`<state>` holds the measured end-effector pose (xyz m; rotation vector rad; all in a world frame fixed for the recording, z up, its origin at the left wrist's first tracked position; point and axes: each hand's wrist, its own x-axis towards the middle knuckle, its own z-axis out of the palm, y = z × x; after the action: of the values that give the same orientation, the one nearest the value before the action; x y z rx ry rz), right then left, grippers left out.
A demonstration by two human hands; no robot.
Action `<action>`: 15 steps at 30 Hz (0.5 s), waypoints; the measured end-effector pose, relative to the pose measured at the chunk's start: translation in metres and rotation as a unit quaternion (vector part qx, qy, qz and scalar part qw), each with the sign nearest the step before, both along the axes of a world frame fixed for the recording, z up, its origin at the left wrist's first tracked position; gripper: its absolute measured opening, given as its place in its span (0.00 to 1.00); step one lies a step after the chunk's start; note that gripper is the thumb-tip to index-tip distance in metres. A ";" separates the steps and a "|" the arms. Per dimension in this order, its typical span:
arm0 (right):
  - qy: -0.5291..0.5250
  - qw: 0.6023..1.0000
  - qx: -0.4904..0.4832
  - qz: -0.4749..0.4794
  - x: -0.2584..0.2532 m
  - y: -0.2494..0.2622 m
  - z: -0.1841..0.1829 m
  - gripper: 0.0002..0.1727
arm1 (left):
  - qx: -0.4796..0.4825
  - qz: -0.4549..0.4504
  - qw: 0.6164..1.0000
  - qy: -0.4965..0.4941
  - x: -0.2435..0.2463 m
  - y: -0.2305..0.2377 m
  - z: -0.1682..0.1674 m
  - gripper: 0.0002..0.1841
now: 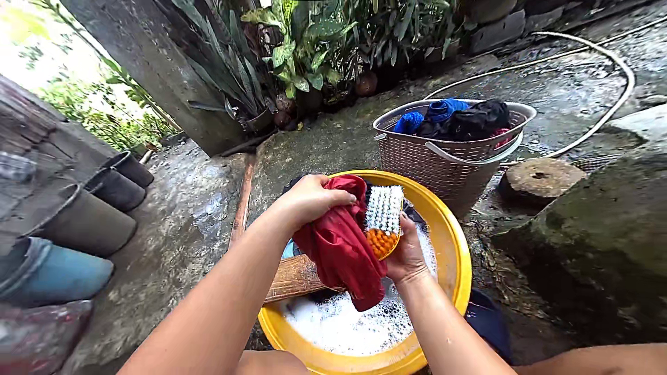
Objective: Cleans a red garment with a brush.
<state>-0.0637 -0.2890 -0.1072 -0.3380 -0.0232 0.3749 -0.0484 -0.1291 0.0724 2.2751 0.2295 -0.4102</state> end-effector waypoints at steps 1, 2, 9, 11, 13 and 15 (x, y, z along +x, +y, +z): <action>-0.024 1.000 -0.005 -0.014 0.002 -0.003 0.008 0.21 | -0.024 0.014 1.000 -0.003 0.001 -0.004 0.001 0.18; -0.036 0.999 -0.006 -0.027 0.003 -0.006 0.016 0.19 | -0.042 0.034 0.998 -0.017 0.003 -0.006 -0.001 0.18; 0.180 0.944 -0.237 -0.144 0.009 -0.001 0.019 0.24 | 0.006 0.150 0.974 -0.170 0.003 -0.009 -0.086 0.36; 0.213 0.903 -0.341 -0.153 0.010 0.005 0.000 0.29 | -0.019 0.185 0.970 -0.158 -0.023 -0.024 -0.119 0.28; 0.243 0.869 -0.405 -0.148 0.006 0.012 -0.014 0.31 | -0.067 0.216 0.966 -0.129 -0.054 -0.042 -0.153 0.17; 0.296 0.856 -0.399 -0.142 0.002 0.022 -0.016 0.30 | -0.119 0.229 0.963 -0.073 -0.084 -0.056 -0.180 0.14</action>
<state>-0.0621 -0.2674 -0.1230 -1.0254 0.8058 0.1613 -0.1327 -0.1849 -0.1075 1.9283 0.5835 -0.0252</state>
